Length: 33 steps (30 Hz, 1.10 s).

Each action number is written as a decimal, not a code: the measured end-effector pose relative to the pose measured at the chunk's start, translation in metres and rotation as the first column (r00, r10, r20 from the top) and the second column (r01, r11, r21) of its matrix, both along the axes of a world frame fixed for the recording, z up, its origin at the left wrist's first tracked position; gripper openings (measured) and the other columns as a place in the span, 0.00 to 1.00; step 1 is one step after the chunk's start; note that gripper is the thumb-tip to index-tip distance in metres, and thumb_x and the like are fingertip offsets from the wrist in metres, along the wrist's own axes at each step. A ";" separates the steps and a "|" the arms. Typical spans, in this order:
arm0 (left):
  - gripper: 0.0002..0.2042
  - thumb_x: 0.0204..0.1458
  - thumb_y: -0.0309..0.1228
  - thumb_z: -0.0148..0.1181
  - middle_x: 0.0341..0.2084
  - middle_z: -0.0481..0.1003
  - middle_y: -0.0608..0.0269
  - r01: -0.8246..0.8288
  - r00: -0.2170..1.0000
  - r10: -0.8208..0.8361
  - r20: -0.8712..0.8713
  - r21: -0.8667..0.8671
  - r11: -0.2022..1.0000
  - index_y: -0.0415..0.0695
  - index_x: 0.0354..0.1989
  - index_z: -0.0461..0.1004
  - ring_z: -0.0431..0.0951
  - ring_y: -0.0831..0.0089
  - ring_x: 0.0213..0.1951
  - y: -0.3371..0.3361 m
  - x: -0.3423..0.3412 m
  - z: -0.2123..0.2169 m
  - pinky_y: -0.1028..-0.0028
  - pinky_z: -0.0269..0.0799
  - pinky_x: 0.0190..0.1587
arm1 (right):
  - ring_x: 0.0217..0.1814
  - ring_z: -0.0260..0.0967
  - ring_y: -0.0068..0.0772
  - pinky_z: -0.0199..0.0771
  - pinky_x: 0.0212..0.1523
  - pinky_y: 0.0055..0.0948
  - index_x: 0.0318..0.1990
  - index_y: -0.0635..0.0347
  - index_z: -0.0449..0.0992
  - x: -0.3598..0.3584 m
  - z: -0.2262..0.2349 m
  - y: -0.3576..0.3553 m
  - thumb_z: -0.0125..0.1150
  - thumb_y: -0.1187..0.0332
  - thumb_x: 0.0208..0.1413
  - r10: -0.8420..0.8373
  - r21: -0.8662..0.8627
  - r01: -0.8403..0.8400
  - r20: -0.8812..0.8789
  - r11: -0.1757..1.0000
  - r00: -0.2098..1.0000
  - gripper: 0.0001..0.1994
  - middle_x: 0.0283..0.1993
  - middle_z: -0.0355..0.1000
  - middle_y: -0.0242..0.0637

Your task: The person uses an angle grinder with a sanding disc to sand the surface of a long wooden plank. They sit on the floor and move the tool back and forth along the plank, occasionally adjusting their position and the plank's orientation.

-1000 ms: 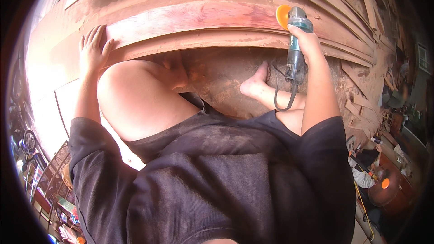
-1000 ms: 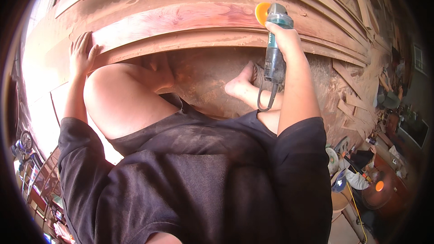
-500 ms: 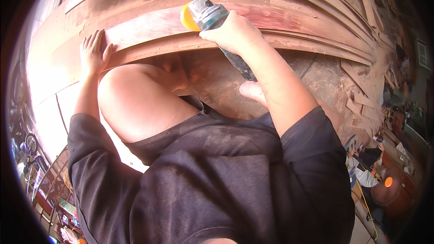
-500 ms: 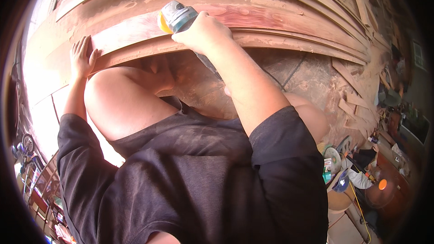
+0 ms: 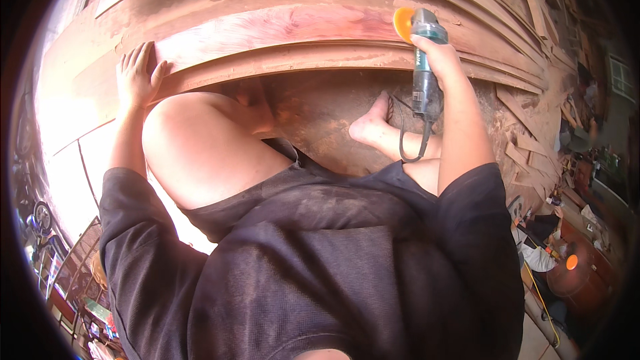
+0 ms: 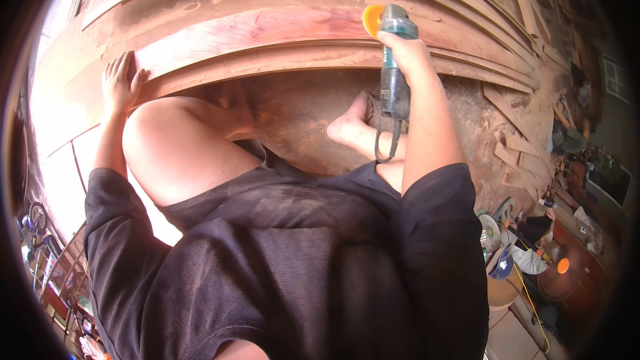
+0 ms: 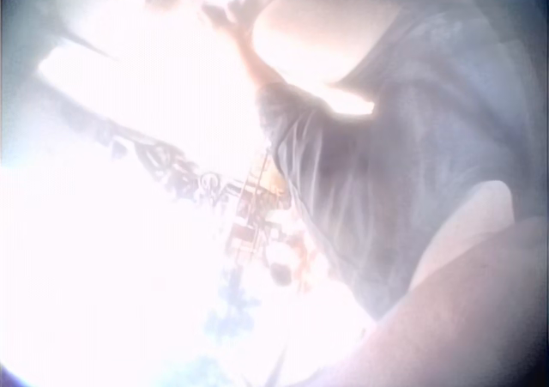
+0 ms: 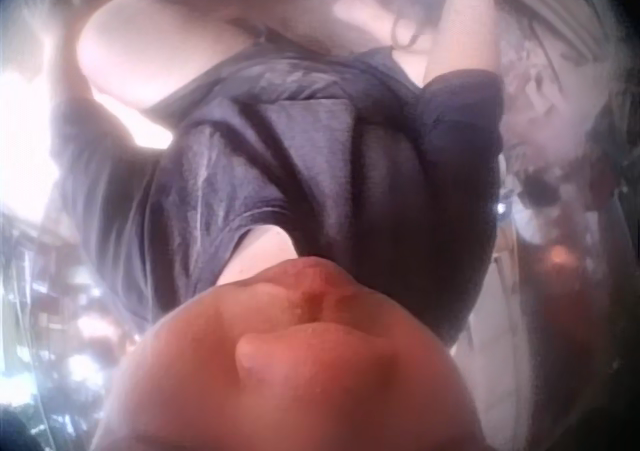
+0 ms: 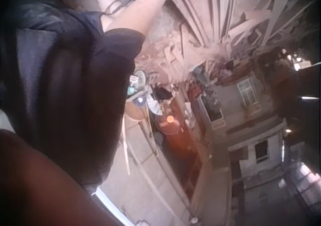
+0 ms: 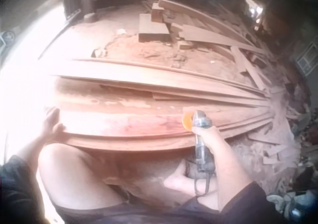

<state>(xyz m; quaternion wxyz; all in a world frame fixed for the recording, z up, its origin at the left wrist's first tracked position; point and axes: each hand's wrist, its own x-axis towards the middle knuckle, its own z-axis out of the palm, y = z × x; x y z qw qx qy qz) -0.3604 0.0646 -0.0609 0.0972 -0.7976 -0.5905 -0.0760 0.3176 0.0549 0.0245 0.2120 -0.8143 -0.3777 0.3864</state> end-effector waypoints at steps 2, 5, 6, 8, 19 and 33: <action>0.32 0.65 0.54 0.59 0.67 0.75 0.54 -0.004 1.000 0.004 -0.001 -0.010 1.000 0.44 0.70 0.73 0.69 0.55 0.71 -0.002 -0.003 -0.002 0.50 0.56 0.76 | 0.38 0.80 0.33 0.79 0.42 0.37 0.49 0.65 0.87 -0.041 0.008 0.008 0.79 0.46 0.51 0.069 -0.052 -0.065 0.081 0.997 0.994 0.29 0.39 0.83 0.42; 0.33 0.65 0.55 0.58 0.68 0.75 0.54 -0.007 0.999 0.006 -0.035 -0.036 0.999 0.44 0.70 0.73 0.68 0.55 0.71 0.003 -0.004 0.005 0.50 0.56 0.76 | 0.39 0.83 0.37 0.81 0.45 0.39 0.51 0.65 0.86 -0.113 0.021 0.012 0.78 0.45 0.52 0.264 -0.063 -0.258 0.109 0.964 0.958 0.31 0.40 0.85 0.46; 0.33 0.65 0.56 0.58 0.68 0.74 0.54 -0.005 0.999 0.002 -0.048 -0.046 0.999 0.44 0.71 0.73 0.68 0.55 0.72 0.007 0.000 0.005 0.50 0.56 0.76 | 0.41 0.84 0.38 0.82 0.47 0.39 0.50 0.63 0.87 -0.127 0.010 0.014 0.78 0.45 0.51 0.281 -0.091 -0.271 0.127 0.958 0.951 0.29 0.41 0.85 0.46; 0.34 0.66 0.57 0.57 0.68 0.74 0.54 -0.027 0.996 0.022 -0.085 -0.061 0.998 0.44 0.71 0.72 0.67 0.55 0.72 0.002 -0.006 0.008 0.51 0.55 0.77 | 0.50 0.85 0.45 0.81 0.55 0.41 0.53 0.59 0.86 -0.168 0.024 0.011 0.78 0.42 0.48 0.405 -0.130 -0.387 0.170 0.913 0.899 0.33 0.45 0.86 0.49; 0.49 0.54 0.51 0.75 0.80 0.60 0.55 -0.115 0.989 0.146 -0.018 -0.710 0.694 0.55 0.83 0.55 0.59 0.56 0.80 0.026 0.125 0.106 0.47 0.59 0.77 | 0.43 0.83 0.36 0.81 0.49 0.39 0.51 0.61 0.86 -0.065 0.010 0.017 0.78 0.48 0.52 0.352 -0.069 -0.348 0.077 0.935 0.933 0.27 0.42 0.85 0.43; 0.54 0.44 0.49 0.82 0.74 0.68 0.52 -0.067 0.995 0.009 -0.100 -0.596 0.800 0.52 0.81 0.59 0.69 0.48 0.73 0.041 0.176 0.069 0.52 0.66 0.75 | 0.44 0.85 0.41 0.82 0.51 0.41 0.53 0.61 0.86 -0.109 0.015 0.004 0.78 0.46 0.50 0.293 -0.047 -0.291 0.033 0.956 0.956 0.30 0.42 0.86 0.47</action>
